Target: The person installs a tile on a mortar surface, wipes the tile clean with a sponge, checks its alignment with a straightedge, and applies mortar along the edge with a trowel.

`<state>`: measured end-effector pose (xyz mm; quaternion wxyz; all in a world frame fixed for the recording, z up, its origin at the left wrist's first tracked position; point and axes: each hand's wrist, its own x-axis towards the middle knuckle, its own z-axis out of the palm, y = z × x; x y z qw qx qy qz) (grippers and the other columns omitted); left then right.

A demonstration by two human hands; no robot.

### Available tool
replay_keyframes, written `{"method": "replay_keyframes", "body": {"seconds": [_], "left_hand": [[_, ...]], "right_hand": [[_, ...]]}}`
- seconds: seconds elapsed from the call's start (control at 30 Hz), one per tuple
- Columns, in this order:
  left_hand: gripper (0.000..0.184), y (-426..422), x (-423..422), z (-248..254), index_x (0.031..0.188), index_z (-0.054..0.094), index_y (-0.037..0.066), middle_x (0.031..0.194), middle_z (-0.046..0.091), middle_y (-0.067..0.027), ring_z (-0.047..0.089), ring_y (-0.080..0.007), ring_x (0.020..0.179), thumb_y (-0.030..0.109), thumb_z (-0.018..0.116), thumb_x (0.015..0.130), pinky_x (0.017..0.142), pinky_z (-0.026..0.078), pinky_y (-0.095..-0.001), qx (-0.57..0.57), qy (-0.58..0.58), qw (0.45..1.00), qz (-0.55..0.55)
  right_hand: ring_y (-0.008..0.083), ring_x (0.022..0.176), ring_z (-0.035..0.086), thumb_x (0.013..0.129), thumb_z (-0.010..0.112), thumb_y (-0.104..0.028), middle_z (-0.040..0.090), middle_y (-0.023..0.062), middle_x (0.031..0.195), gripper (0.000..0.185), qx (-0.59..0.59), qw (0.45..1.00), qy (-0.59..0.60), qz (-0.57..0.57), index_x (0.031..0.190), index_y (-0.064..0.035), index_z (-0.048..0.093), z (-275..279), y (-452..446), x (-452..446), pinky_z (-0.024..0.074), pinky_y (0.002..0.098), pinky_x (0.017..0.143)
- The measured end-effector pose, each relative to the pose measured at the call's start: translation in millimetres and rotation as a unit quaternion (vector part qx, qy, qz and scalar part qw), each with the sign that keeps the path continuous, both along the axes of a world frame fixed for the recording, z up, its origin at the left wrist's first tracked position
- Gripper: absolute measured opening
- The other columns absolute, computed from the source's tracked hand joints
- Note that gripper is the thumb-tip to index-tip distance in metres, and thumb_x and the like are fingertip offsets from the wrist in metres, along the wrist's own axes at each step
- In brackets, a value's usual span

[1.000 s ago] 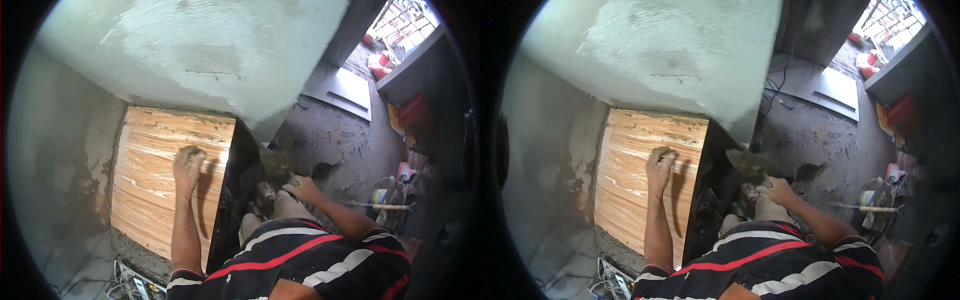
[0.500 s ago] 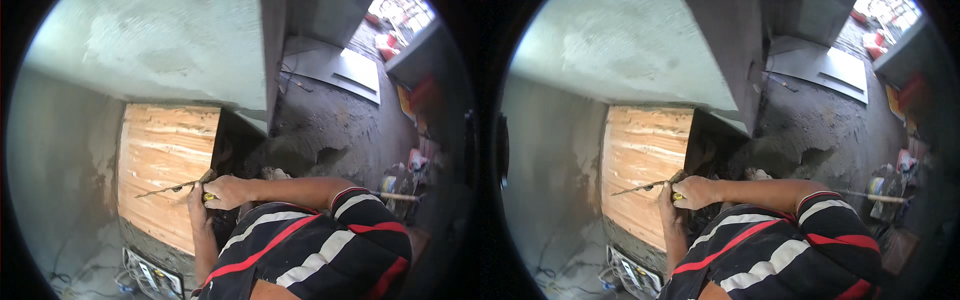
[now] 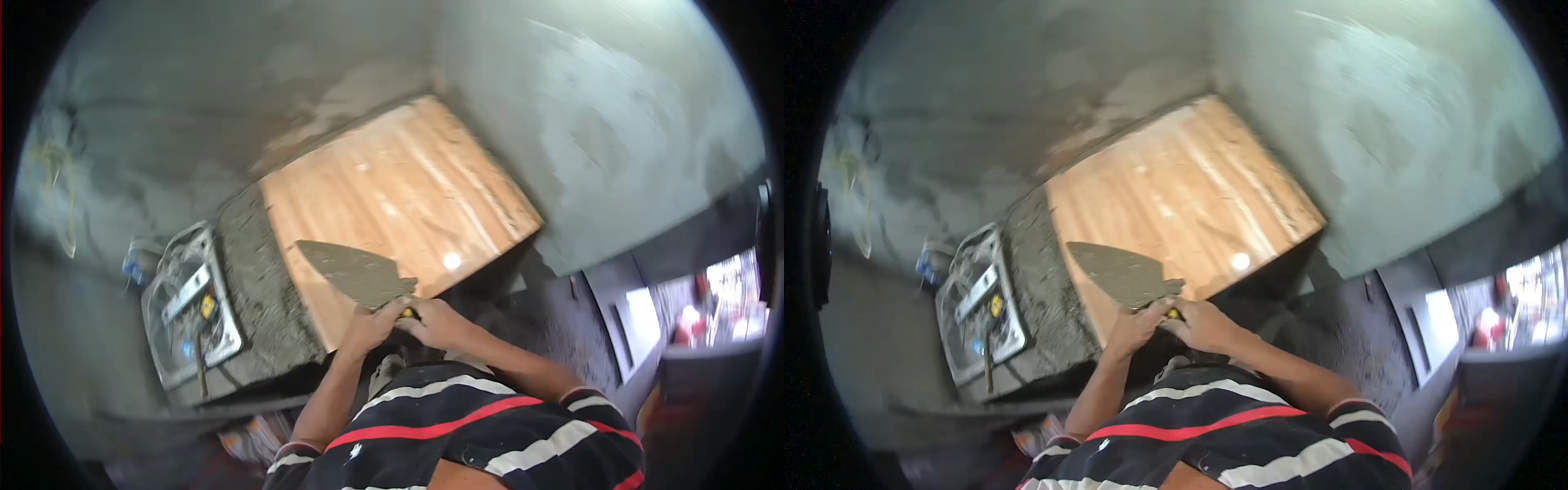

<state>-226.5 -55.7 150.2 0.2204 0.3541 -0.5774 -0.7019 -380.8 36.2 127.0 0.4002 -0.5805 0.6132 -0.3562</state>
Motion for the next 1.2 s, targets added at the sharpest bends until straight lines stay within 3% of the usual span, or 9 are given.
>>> {"method": "replay_keyframes", "body": {"seconds": [0.2,0.33,0.4,0.47,0.57,0.73,0.97,1.1,1.2], "left_hand": [[0.04,-27.4,94.1,-21.4,0.133,0.064,0.001,0.113,0.069,-0.0064,0.062,-0.0146,0.099,0.017,0.069,0.097,0.086,0.052,-0.0302,-0.048,-0.004,0.999,-0.024],[0.054,-30.5,153.7,-24.4,0.14,0.058,-0.001,0.124,0.067,-0.012,0.06,-0.0185,0.113,0.027,0.072,0.096,0.101,0.048,-0.0347,-0.066,-0.094,0.991,-0.068],[0.06,-24.5,183.3,-37.5,0.142,0.054,-0.005,0.131,0.065,-0.0147,0.059,-0.0202,0.119,0.028,0.073,0.095,0.105,0.046,-0.0348,0.016,0.008,1.0,-0.009],[0.06,-21.6,220.8,-39.6,0.142,0.053,-0.008,0.134,0.063,-0.016,0.06,-0.0215,0.123,0.026,0.072,0.096,0.107,0.045,-0.034,-0.028,-0.046,0.999,0.001],[0.054,-7.2,267.4,-65.0,0.141,0.054,-0.006,0.137,0.063,-0.0159,0.06,-0.0226,0.124,0.022,0.068,0.098,0.108,0.045,-0.0347,0.019,-0.051,0.995,0.079],[0.048,24.9,330.3,-59.4,0.136,0.059,-0.004,0.124,0.07,-0.015,0.065,-0.0203,0.114,0.021,0.067,0.096,0.099,0.049,-0.0319,0.034,-0.046,0.972,0.227],[0.051,85.3,388.3,-71.8,0.139,0.053,-0.003,0.122,0.07,-0.0148,0.07,-0.0197,0.103,0.025,0.067,0.099,0.088,0.053,-0.0324,0.165,0.088,0.852,0.489],[0.051,130.4,410.8,-90.5,0.138,0.055,-0.001,0.124,0.07,-0.015,0.07,-0.0197,0.103,0.03,0.066,0.099,0.089,0.053,-0.0335,0.169,0.072,0.804,0.566],[0.051,168.4,413.8,-89.7,0.138,0.055,0.001,0.122,0.07,-0.0147,0.07,-0.02,0.101,0.032,0.066,0.099,0.088,0.053,-0.035,0.167,0.003,0.768,0.618]], "right_hand": [[0.0412,0.095,0.069,0.094,0.065,-0.018,0.071,0.0237,0.097,0.028,-0.04,0.999,-0.011,0.021,0.116,-0.0002,0.064,-16.4,-31.5,75.9,0.0544,0.0441,0.081],[0.0297,0.081,0.068,0.092,0.067,-0.014,0.068,0.0187,0.088,0.027,-0.01,0.998,-0.015,0.06,0.114,0.0019,0.062,-17.7,-52.2,106.3,0.0538,0.0383,0.074],[0.0245,0.074,0.067,0.092,0.067,-0.014,0.067,0.0159,0.083,0.027,-0.058,0.996,0.025,0.059,0.113,0.0026,0.062,-7.8,-68.6,119.1,0.0535,0.0358,0.069],[0.0154,0.064,0.064,0.095,0.067,-0.017,0.065,0.0105,0.079,0.026,0.106,0.994,-0.031,-0.026,0.109,0.0032,0.061,22.0,-83.6,133.9,0.051,0.0319,0.058],[0.0114,0.055,0.059,0.096,0.066,-0.02,0.062,0.0052,0.076,0.024,0.104,0.991,-0.084,-0.022,0.106,0.0009,0.061,14.1,-113.2,148.1,0.048,0.0289,0.051],[0.011,0.055,0.058,0.096,0.066,-0.024,0.059,0.0024,0.074,0.022,0.186,0.957,-0.223,0.007,0.105,-0.0041,0.061,18.7,-163.6,207.3,0.0481,0.0283,0.048],[0.0158,0.06,0.061,0.1,0.064,-0.032,0.062,0.0053,0.079,0.025,0.303,0.838,-0.453,0.027,0.103,-0.0072,0.06,-37.2,-235.1,281.1,0.05,0.034,0.049],[0.0132,0.063,0.063,0.1,0.063,-0.036,0.065,0.0046,0.079,0.031,0.257,0.941,-0.184,0.123,0.104,-0.0054,0.059,-30.0,-225.0,288.5,0.0475,0.0298,0.047],[0.0153,0.064,0.065,0.096,0.066,-0.035,0.065,0.0066,0.081,0.041,0.213,0.956,-0.022,0.198,0.117,-0.0001,0.061,-11.1,-203.8,259.8,0.0497,0.0308,0.049]]}}
